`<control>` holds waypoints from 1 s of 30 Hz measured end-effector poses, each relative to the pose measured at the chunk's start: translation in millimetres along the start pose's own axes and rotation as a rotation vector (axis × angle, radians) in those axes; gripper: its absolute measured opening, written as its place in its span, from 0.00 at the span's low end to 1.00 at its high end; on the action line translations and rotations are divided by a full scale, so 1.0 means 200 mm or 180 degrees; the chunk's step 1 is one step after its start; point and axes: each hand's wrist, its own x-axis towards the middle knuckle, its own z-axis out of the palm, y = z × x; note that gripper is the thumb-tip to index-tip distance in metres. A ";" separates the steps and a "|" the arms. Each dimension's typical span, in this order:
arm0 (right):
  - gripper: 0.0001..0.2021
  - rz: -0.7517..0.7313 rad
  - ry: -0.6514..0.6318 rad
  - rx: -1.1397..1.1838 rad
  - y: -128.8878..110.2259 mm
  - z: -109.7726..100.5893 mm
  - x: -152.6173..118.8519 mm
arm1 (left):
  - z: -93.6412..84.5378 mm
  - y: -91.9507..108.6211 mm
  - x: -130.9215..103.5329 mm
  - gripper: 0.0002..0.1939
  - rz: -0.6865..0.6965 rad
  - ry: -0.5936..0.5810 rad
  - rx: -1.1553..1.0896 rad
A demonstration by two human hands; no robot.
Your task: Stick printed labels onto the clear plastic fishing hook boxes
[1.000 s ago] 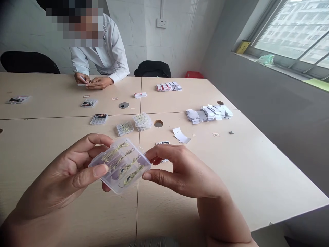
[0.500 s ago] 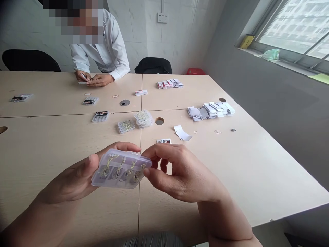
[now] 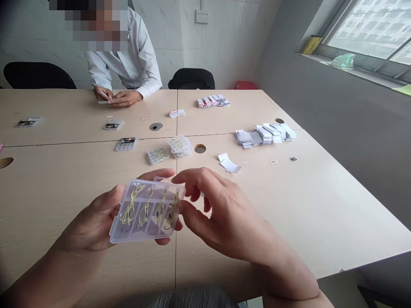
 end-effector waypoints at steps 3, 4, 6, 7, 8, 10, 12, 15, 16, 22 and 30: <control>0.16 -0.0415 0.0330 -0.0541 -0.02 0.03 -0.02 | 0.00 -0.01 -0.01 0.22 0.0103 0.0013 -0.0013; 0.16 -0.0526 0.0390 -0.0651 -0.03 0.04 -0.02 | 0.00 -0.01 -0.01 0.22 0.0108 0.0042 0.0022; 0.18 -0.0690 0.0401 -0.0737 -0.04 0.05 -0.02 | 0.00 -0.01 -0.02 0.22 0.0093 0.0043 0.0121; 0.18 -0.0742 0.0359 -0.0740 -0.04 0.05 -0.03 | 0.01 -0.01 -0.02 0.22 0.0066 0.0052 0.0170; 0.19 -0.0766 0.0311 -0.0733 -0.04 0.06 -0.03 | 0.01 -0.01 -0.02 0.22 0.0052 0.0067 0.0214; 0.20 -0.0755 0.0279 -0.0719 -0.05 0.06 -0.03 | 0.03 -0.01 -0.02 0.21 0.0076 0.0182 0.0308; 0.21 -0.0727 0.0296 -0.0718 -0.05 0.06 -0.03 | 0.05 -0.02 -0.02 0.22 0.0158 0.0322 0.0433; 0.22 -0.0730 0.0260 -0.0716 -0.05 0.06 -0.04 | 0.07 -0.03 -0.02 0.23 0.0203 0.0526 0.0661; 0.22 -0.0732 0.0224 -0.0723 -0.05 0.05 -0.04 | 0.07 -0.03 -0.03 0.23 0.0200 0.0585 0.0729; 0.21 -0.0769 0.0106 -0.0756 -0.05 0.04 -0.03 | 0.03 0.00 -0.04 0.25 -0.0145 0.0247 0.1044; 0.17 -0.0858 0.0356 -0.0733 -0.04 0.07 -0.03 | 0.02 0.01 -0.03 0.27 -0.0217 0.0223 0.1153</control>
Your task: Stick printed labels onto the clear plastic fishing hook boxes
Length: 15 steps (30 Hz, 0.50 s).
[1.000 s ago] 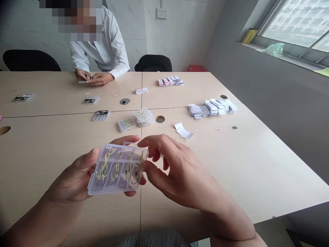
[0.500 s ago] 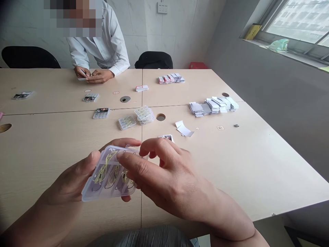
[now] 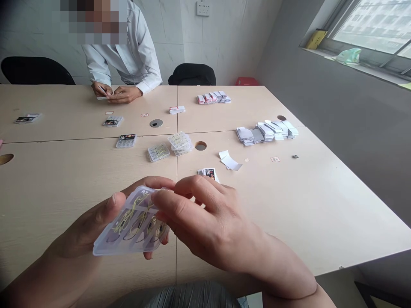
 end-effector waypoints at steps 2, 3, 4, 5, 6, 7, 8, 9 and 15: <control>0.19 -0.0066 0.0059 -0.0112 0.00 0.01 -0.01 | 0.00 0.00 0.00 0.28 -0.0061 -0.0038 0.0080; 0.20 -0.0079 0.0068 -0.0139 0.00 0.01 -0.01 | -0.01 0.01 0.00 0.28 -0.0075 -0.0017 0.0138; 0.21 -0.0084 0.0056 -0.0147 0.00 0.01 -0.01 | -0.01 0.01 0.00 0.28 -0.0095 0.0001 0.0195; 0.22 -0.0085 0.0032 -0.0147 0.00 0.01 -0.02 | -0.01 0.01 0.00 0.28 -0.0104 0.0004 0.0242; 0.23 -0.0086 0.0011 -0.0146 0.00 0.01 -0.02 | -0.01 0.01 0.00 0.29 -0.0122 -0.0016 0.0276; 0.23 -0.0083 -0.0012 -0.0145 0.00 0.01 -0.02 | 0.00 0.01 -0.01 0.29 -0.0133 -0.0010 0.0305; 0.24 -0.0080 -0.0037 -0.0141 0.00 0.00 -0.02 | 0.01 0.01 -0.01 0.30 -0.0134 0.0049 0.0332; 0.24 -0.0081 -0.0048 -0.0135 0.00 0.00 -0.03 | 0.02 0.01 -0.01 0.30 -0.0113 0.0133 0.0359; 0.24 -0.0084 0.0006 -0.0067 -0.01 0.00 -0.03 | 0.07 0.00 -0.02 0.29 -0.0024 0.0550 0.0514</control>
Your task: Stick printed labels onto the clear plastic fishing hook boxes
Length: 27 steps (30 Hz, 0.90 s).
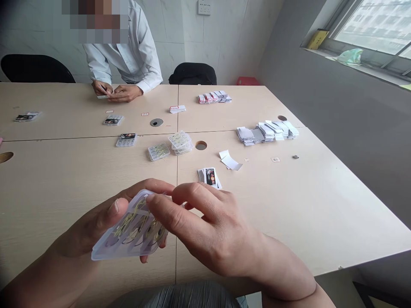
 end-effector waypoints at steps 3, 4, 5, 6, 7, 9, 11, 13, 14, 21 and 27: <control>0.23 -0.0014 -0.0015 0.0032 0.00 0.01 0.00 | -0.02 0.00 0.02 0.28 -0.0035 -0.0091 -0.0005; 0.23 -0.0025 -0.0029 0.0045 0.00 0.01 0.00 | -0.04 -0.01 0.03 0.29 -0.0057 -0.0176 -0.0017; 0.23 -0.0046 -0.0033 0.0059 0.00 0.01 0.01 | -0.05 -0.01 0.03 0.29 -0.0072 -0.0267 -0.0041; 0.22 -0.0073 -0.0032 0.0071 0.00 0.01 0.01 | -0.06 -0.01 0.04 0.30 -0.0089 -0.0332 -0.0059; 0.22 -0.0100 -0.0032 0.0076 0.01 0.01 0.01 | -0.06 -0.01 0.05 0.30 -0.0084 -0.0365 -0.0079; 0.21 -0.0134 -0.0037 0.0073 0.01 0.01 0.01 | -0.07 -0.02 0.05 0.30 -0.0048 -0.0355 -0.0124; 0.21 -0.0151 -0.0057 0.0074 0.01 0.01 0.01 | -0.06 -0.02 0.05 0.28 0.0018 -0.0323 -0.0158; 0.21 -0.0149 -0.0075 0.0083 0.01 0.01 0.01 | -0.05 -0.03 0.04 0.27 0.0093 -0.0265 -0.0185; 0.20 -0.0146 -0.0074 0.0093 0.02 0.01 0.01 | -0.04 -0.03 0.04 0.26 0.0123 -0.0241 -0.0198; 0.15 -0.0198 -0.0073 0.0125 0.02 0.02 0.02 | -0.06 -0.03 0.03 0.25 0.0207 -0.0295 -0.0212; 0.20 -0.0153 -0.0151 0.0203 0.02 0.02 0.04 | -0.07 -0.03 0.05 0.29 0.0069 -0.0306 -0.0108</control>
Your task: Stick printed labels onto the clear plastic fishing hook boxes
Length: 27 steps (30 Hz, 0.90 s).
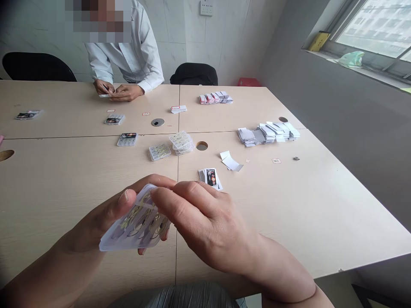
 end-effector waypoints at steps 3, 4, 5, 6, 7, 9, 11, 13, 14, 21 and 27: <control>0.21 0.0023 -0.0033 0.0021 0.00 0.00 0.00 | 0.00 0.00 0.01 0.28 0.0029 -0.0038 0.0076; 0.22 0.0024 -0.0040 0.0018 0.00 0.00 -0.01 | 0.00 0.00 0.01 0.28 0.0031 -0.0043 0.0084; 0.22 0.0011 -0.0028 0.0006 0.00 0.00 -0.01 | 0.00 0.01 0.01 0.28 0.0023 -0.0049 0.0084; 0.22 -0.0013 -0.0006 -0.0011 0.00 0.00 -0.01 | 0.00 0.01 0.01 0.28 0.0010 -0.0053 0.0080; 0.22 -0.0043 0.0023 -0.0038 -0.01 0.00 -0.02 | 0.00 0.01 0.00 0.29 -0.0008 -0.0042 0.0067; 0.20 -0.0081 0.0077 -0.0086 -0.01 0.00 -0.02 | 0.00 0.01 0.00 0.30 -0.0043 -0.0011 0.0045; 0.19 -0.0065 0.0125 -0.0105 -0.01 0.00 -0.02 | 0.00 0.01 -0.01 0.31 -0.0059 -0.0014 0.0048; 0.19 -0.0049 0.0161 -0.0106 -0.01 0.01 -0.02 | 0.00 0.01 -0.01 0.30 -0.0063 -0.0056 0.0038; 0.19 -0.0050 0.0177 -0.0115 -0.01 0.01 -0.02 | 0.00 0.00 -0.01 0.30 -0.0068 -0.0067 0.0025; 0.19 0.0057 0.0268 -0.0133 -0.01 0.02 -0.02 | 0.00 0.00 -0.01 0.30 -0.0144 0.0015 -0.0041; 0.19 0.0028 0.0234 -0.0099 -0.01 0.01 -0.02 | 0.01 0.01 -0.01 0.30 -0.0102 0.0073 -0.0017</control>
